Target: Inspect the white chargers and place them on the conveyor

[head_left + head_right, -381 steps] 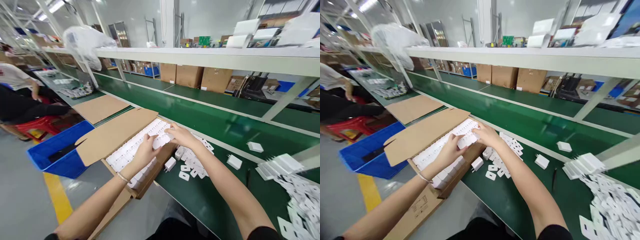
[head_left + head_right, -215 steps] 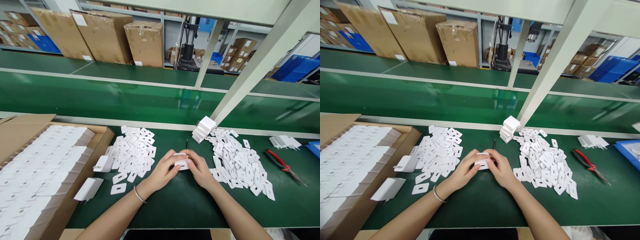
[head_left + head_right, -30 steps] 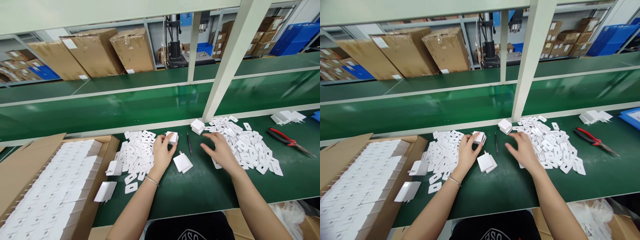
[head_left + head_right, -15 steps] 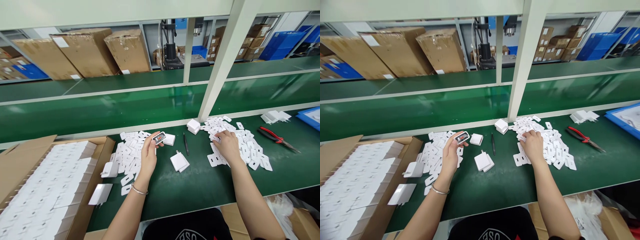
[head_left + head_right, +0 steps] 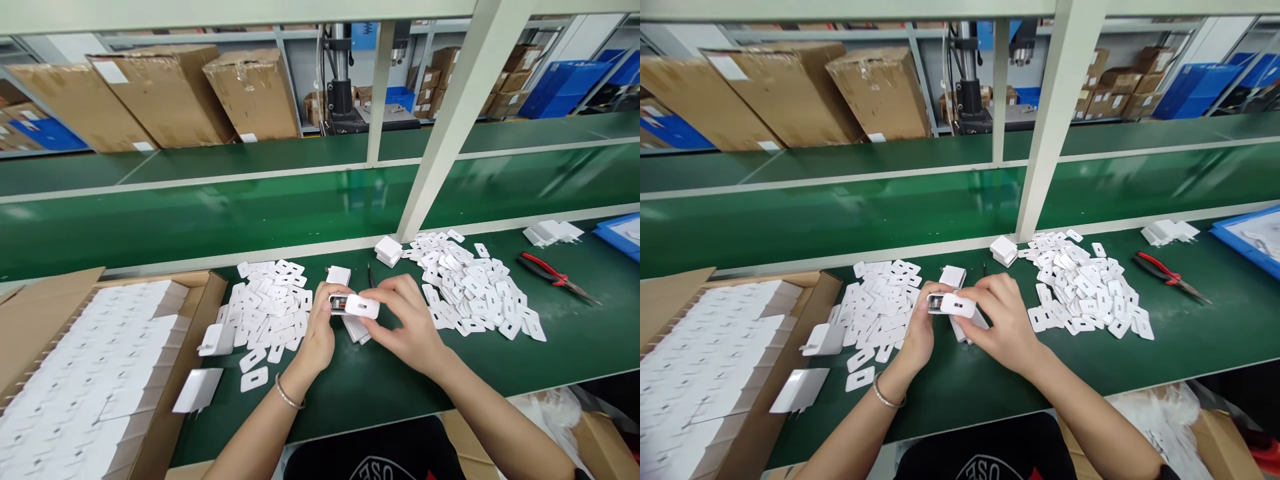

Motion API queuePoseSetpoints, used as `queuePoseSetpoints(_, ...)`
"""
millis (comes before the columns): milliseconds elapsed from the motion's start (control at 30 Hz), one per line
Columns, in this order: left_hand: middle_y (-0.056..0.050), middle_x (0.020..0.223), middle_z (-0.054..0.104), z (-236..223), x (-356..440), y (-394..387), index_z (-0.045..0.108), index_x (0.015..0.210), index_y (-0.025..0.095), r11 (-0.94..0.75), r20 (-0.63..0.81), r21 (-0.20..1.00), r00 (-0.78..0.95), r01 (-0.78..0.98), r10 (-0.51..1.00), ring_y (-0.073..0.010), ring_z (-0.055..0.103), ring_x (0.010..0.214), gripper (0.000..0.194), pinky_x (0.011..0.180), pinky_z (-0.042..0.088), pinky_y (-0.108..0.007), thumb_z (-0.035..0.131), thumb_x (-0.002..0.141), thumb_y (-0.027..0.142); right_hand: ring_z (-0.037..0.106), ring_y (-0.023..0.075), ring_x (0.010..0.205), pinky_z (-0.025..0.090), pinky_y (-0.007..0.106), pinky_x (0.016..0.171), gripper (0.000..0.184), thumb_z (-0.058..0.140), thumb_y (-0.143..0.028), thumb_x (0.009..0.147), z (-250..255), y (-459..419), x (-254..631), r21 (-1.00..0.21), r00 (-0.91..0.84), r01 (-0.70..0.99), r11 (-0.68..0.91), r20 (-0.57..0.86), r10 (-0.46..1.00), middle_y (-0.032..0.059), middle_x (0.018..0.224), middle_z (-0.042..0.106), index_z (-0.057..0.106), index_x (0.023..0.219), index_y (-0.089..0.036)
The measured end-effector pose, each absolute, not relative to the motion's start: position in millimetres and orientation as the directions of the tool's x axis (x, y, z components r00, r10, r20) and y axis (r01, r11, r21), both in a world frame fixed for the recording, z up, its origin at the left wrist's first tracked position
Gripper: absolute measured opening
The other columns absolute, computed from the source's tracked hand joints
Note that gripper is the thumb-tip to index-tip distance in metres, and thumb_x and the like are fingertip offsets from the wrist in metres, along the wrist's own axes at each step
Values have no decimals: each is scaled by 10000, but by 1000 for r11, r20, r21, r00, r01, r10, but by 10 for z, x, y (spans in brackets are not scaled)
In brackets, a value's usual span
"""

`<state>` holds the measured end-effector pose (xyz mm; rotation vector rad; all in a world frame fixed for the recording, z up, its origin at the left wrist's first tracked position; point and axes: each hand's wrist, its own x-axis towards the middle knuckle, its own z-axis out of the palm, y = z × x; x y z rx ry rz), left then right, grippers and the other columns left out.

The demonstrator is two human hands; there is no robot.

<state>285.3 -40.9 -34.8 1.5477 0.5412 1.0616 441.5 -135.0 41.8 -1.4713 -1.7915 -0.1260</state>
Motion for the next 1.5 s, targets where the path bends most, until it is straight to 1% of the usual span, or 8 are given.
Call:
queuePoseSetpoints(200,-52,1111,528,-317,2841,-469,566,1182,265,-361,382,921,513,-146,768,-222,545,1054,409,959,473,-371,242,1129,510,584,230,906,452,411,806,201,663,-299,1028,358,-1252,4309,-311,-65,893,324,624,779,56,971,622,714,1212,-235)
queuePoseSetpoints(367,-62,1125,497,-333,2824,-493,547,1239,266,-447,457,883,487,-145,744,-220,546,1022,385,919,492,-374,270,1126,507,623,246,1009,530,413,866,458,724,-481,965,334,-1175,4360,-656,88,713,248,435,896,73,1116,596,625,1355,-264)
queuePoseSetpoints(433,-71,1150,491,-342,2823,-500,544,1273,269,-515,518,845,458,-144,722,-230,543,1069,388,936,496,-387,275,1125,505,629,243,988,532,406,861,458,683,-531,979,292,-1152,4387,-757,112,622,198,337,935,71,1089,620,615,1333,-246)
queuePoseSetpoints(667,-51,1082,491,-295,2820,-447,612,1288,275,-699,654,710,445,-84,611,-208,540,1009,270,855,502,-351,460,1104,401,617,228,1002,502,381,912,449,614,-609,1014,128,-1147,4490,-903,86,374,213,262,961,50,1068,651,660,1305,-270)
queuePoseSetpoints(967,-35,1033,493,-332,2848,-489,665,1284,319,-658,645,740,421,-138,637,-200,530,956,250,788,493,-323,557,1070,391,648,228,1024,515,378,913,491,597,-621,1016,125,-1170,4545,-945,30,286,156,171,985,59,1155,696,617,1345,-257)
queuePoseSetpoints(1200,-99,1273,542,-362,2835,-430,485,1569,355,-549,522,818,616,-168,589,-261,560,1184,494,1014,498,-431,334,1120,496,617,217,925,521,359,838,443,634,-603,996,133,-1183,4559,-879,107,428,210,280,954,63,1069,679,640,1237,-232)
queuePoseSetpoints(1367,-69,1147,621,-380,2848,-415,664,1375,328,-546,551,815,554,-196,623,-224,616,1020,362,880,515,-358,432,1113,418,627,203,909,535,348,837,430,616,-599,1010,126,-1186,4522,-884,99,412,223,286,953,61,1052,693,647,1209,-219)
queuePoseSetpoints(1500,-63,1069,624,-385,2839,-418,694,1309,295,-551,572,808,505,-208,647,-207,603,943,356,819,508,-333,440,1109,445,657,226,975,550,390,899,539,660,-628,970,111,-1202,4480,-870,76,436,231,291,954,90,1157,714,615,1312,-214)
